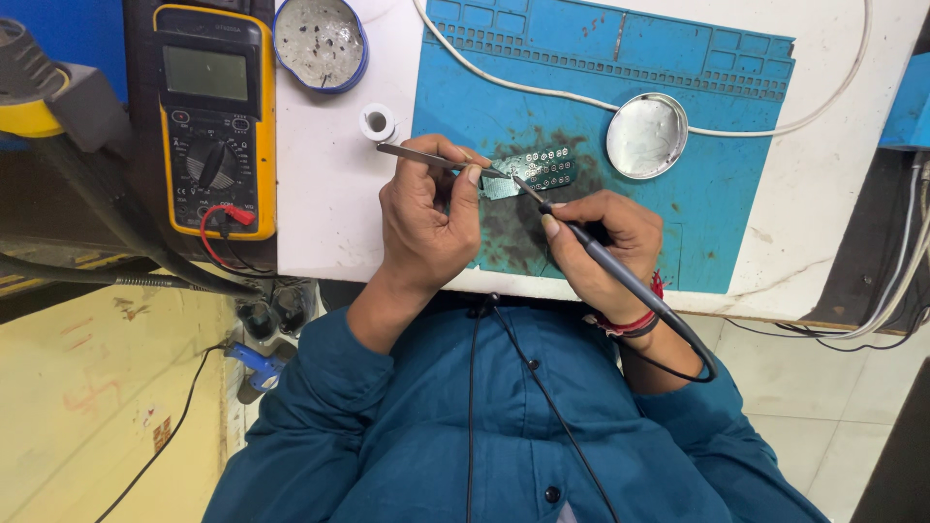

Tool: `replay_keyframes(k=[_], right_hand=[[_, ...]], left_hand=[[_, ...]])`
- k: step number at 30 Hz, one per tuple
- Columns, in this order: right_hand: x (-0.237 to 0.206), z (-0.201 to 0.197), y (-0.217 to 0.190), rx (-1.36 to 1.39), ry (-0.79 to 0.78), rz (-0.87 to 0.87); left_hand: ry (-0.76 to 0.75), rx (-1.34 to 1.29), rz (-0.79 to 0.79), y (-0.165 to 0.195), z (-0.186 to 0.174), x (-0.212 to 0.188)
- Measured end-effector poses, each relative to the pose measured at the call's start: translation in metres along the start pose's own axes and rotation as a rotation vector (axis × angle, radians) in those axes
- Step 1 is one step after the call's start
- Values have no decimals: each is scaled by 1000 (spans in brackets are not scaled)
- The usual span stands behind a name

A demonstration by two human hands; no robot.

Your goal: The person solders contacts on a green keypad circuit board at a workbench. They hold the board with one hand while applying a soldering iron to its contact points, periodically dipping the iron in flux, using tweezers, and repositioning the board to work on different areas.

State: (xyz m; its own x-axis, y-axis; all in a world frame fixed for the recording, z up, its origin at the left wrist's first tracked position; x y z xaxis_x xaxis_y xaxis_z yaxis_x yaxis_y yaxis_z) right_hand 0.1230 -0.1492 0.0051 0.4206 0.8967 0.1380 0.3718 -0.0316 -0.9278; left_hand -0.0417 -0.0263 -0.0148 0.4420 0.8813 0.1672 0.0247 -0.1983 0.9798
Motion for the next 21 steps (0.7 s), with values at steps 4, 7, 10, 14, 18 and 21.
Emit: replay_keyframes(k=[4, 7, 10, 14, 18, 21], right_hand=[[1, 0, -2, -8, -4, -19], [1, 2, -2, -11, 10, -13], [2, 3, -2, -14, 14, -15], [3, 3, -3, -23, 19, -16], [2, 4, -4, -19, 17, -10], [3, 4, -4, -5, 28, -2]], left_hand=[[2, -4, 6, 0, 0, 0], [3, -7, 2, 0, 0, 1], [0, -13, 11, 0, 0, 0], [2, -5, 12, 0, 0, 1], [3, 4, 9, 0, 0, 1], [3, 4, 2, 0, 0, 0]])
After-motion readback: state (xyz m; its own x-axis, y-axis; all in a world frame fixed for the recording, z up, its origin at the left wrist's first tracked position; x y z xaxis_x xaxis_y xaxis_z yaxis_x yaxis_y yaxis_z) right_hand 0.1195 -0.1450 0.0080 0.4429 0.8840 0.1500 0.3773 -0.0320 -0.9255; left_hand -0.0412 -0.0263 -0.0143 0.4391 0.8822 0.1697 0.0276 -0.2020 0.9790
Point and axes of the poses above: each hand's wrist, its own x-axis towards the middle knuckle, its own z-axis out of the palm, y = z × x, the point moved 2 cm from there along x, towards the middle knuckle, and after that the axes turned 2 degrees about x, right-handed, at the moved point
